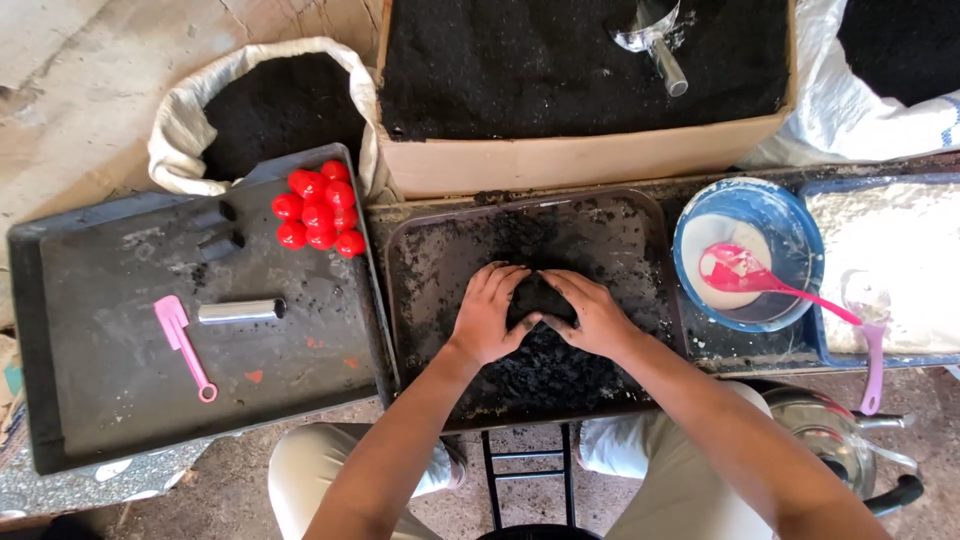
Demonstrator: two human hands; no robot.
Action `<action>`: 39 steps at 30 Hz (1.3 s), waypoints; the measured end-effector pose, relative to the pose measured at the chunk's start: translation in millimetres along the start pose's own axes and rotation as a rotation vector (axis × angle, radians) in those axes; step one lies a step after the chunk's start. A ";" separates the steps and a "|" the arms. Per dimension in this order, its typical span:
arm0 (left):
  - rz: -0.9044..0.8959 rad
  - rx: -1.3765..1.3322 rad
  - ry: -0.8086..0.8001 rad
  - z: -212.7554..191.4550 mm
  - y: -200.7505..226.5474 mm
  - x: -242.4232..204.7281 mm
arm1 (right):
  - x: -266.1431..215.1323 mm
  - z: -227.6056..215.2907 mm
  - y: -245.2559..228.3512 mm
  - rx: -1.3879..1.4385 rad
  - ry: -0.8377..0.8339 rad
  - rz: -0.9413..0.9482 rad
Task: Mixing and shaping wet charcoal powder by hand in a tray to prepare it for further processing.
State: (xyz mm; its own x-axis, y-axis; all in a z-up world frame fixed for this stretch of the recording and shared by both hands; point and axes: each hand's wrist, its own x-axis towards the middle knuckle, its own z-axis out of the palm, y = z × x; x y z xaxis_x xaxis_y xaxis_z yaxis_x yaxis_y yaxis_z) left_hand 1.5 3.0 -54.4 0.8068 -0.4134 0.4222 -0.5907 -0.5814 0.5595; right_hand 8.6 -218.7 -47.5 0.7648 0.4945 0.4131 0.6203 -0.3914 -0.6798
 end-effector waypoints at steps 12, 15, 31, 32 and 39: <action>-0.061 -0.125 0.070 1.6 6.3 1.9 | 8.9 -10.3 -12.7 0.090 0.008 0.122; -0.121 -0.179 0.069 -8.1 20.5 7.0 | 10.2 -16.0 -18.6 0.120 -0.003 0.144; -0.466 -0.880 0.159 -59.1 106.2 32.2 | 55.3 -92.5 -105.6 0.205 0.073 0.211; -0.480 -0.913 0.166 -60.0 106.6 30.6 | 56.3 -94.6 -110.2 0.195 0.076 0.212; -0.551 -1.151 0.219 -67.6 106.2 26.9 | 64.3 -100.3 -137.7 0.078 0.083 0.227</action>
State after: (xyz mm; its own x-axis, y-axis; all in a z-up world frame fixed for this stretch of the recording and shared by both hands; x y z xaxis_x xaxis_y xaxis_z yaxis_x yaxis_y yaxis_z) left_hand -40.5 -22.5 64.6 0.9918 -0.1274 -0.0127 0.0559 0.3411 0.9384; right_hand -10.1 -210.8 133.5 0.8966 0.3343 0.2905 0.4181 -0.4225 -0.8042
